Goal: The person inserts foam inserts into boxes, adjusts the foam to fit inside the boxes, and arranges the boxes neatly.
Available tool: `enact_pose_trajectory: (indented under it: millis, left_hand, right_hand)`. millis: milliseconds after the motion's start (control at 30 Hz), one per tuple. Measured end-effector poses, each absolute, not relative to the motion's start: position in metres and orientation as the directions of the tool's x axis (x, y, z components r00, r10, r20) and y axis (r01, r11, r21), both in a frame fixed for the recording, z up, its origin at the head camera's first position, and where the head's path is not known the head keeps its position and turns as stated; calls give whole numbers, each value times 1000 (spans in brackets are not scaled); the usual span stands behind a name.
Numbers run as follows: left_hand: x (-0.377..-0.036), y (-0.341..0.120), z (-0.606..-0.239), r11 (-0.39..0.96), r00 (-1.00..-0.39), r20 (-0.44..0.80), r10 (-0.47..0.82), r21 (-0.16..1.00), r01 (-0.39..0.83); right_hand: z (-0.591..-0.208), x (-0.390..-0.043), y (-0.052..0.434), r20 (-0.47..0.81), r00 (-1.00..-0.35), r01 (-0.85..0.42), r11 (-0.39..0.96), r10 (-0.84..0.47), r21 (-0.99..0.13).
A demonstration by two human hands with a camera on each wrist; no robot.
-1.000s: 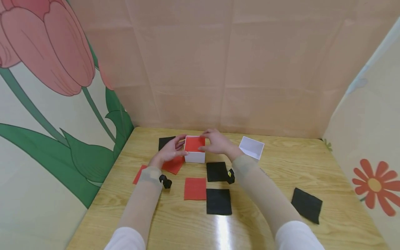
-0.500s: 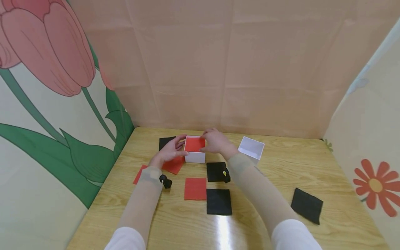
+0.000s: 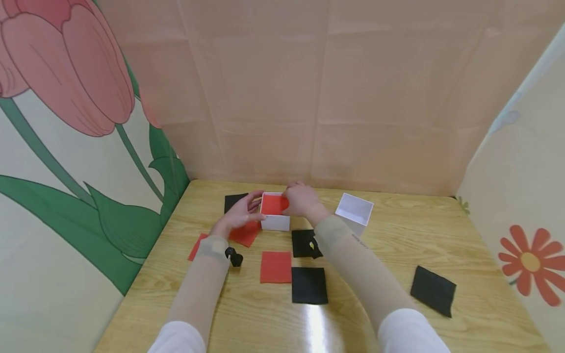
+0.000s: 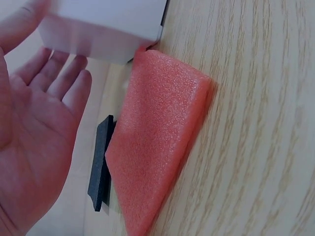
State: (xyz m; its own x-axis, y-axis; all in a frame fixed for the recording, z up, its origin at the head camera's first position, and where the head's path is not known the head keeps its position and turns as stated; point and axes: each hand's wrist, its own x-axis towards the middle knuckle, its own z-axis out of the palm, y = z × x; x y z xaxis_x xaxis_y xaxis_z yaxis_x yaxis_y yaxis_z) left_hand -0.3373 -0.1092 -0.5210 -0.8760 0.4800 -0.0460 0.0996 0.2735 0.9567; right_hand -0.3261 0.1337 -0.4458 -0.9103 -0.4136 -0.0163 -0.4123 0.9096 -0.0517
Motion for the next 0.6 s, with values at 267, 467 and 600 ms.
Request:
enact_pose_trajectory:
  millis: [267,467,600]
  left_hand:
    - [-336,-109,-521,270,-868,-46,495,957,102]
    - [-337,-111,-521,252,-859,-27,511,960,119]
    - [-338,-111,-520,238,-856,-18,516,964,123]
  right_hand:
    - [-444,-325,131,-9,-904,-425,899,-428,-105]
    - [-448,-328,122,22,-894,-439,865,-447,-243]
    - [-453,-330,116,24,-884,-460,859,-467,-226]
